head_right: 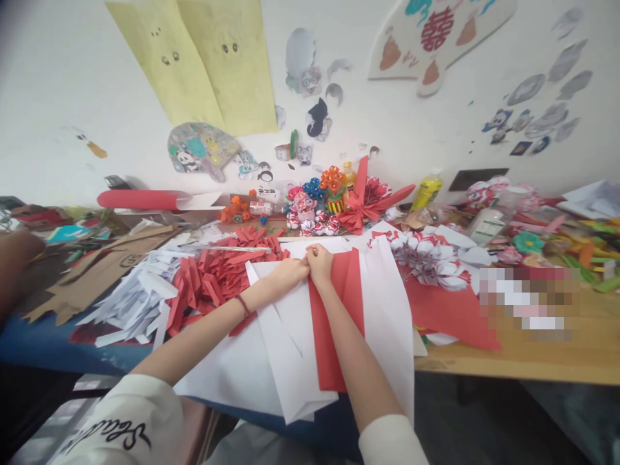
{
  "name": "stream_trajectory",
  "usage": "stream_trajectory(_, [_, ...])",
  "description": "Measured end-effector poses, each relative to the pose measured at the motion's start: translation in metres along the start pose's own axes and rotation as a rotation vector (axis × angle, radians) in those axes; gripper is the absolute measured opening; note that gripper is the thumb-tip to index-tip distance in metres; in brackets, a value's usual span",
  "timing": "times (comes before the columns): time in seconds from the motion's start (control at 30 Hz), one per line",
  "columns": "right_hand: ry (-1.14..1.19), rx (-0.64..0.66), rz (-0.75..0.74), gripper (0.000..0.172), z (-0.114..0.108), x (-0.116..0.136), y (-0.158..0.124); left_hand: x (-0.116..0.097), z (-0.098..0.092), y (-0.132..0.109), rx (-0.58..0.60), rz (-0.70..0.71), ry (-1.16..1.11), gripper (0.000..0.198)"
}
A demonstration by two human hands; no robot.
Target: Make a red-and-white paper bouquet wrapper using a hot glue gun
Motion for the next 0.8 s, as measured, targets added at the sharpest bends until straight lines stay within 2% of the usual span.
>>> stream_trajectory(0.17, [0.045, -0.013, -0.010, 0.024, -0.002, 0.002, -0.002, -0.004, -0.002, -0.001, 0.011, 0.060, 0.029, 0.022])
stream_trajectory(0.4, [0.087, -0.031, -0.035, 0.013, -0.003, 0.001, -0.002, -0.007, -0.005, -0.004, 0.010, 0.086, 0.040, 0.022])
stream_trajectory(0.57, [0.081, -0.049, -0.050, 0.023, -0.003, -0.001, 0.000, -0.007, -0.003, -0.005, -0.008, 0.062, 0.013, 0.024])
stream_trajectory(0.8, [0.068, -0.058, -0.062, 0.025, -0.005, -0.002, -0.001, -0.003, 0.010, -0.003, -0.023, -0.026, -0.043, 0.024])
Point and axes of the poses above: each hand's wrist, its own y-axis towards the middle knuckle, its own z-axis out of the palm, x = y × z, the point moved 5 cm from there along y, towards the middle knuckle, and after that the axes turned 9 degrees about y, right-handed, at the moved point
